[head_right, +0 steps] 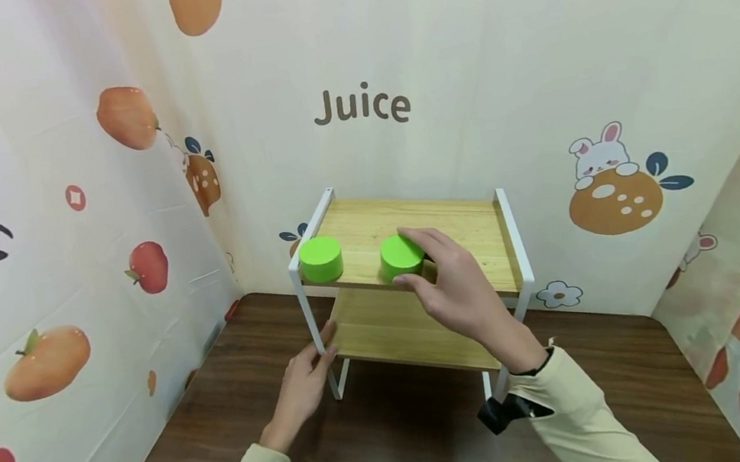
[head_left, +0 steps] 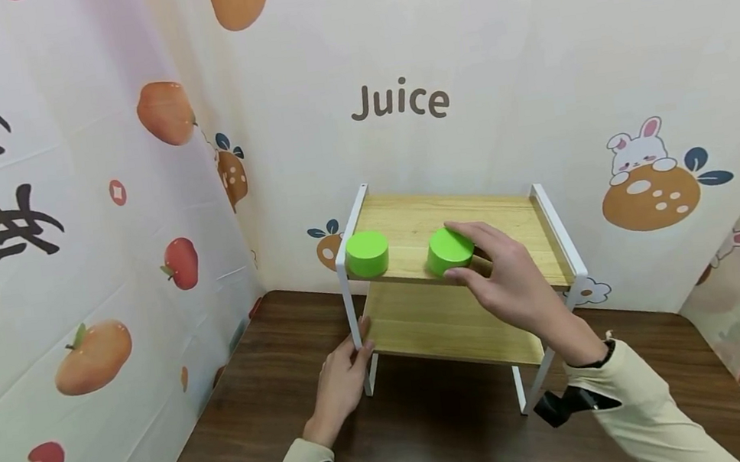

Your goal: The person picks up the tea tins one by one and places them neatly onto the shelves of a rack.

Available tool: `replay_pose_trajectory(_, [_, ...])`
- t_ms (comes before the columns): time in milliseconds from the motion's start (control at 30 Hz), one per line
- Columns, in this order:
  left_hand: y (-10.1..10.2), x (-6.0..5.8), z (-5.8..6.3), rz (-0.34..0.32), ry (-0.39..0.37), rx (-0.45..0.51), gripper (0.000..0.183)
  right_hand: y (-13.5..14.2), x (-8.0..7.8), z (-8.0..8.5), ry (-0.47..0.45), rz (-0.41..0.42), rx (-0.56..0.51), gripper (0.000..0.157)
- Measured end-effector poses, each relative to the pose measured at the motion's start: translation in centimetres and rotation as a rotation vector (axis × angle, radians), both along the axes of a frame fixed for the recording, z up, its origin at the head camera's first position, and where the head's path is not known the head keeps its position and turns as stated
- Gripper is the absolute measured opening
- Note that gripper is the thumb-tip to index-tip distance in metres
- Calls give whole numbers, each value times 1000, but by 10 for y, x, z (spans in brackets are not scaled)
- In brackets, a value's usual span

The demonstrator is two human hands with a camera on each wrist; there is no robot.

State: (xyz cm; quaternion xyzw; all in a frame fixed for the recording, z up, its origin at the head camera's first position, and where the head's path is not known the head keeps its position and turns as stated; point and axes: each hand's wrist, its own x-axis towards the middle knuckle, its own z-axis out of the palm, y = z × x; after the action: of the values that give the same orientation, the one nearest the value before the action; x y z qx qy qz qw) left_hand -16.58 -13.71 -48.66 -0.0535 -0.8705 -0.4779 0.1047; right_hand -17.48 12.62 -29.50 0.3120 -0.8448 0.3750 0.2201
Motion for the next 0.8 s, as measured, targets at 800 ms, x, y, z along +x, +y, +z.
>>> replay_pose_trajectory(800, [1,-1,0,4,-4,18,45,-4,-1,-1,4,-86,93,62])
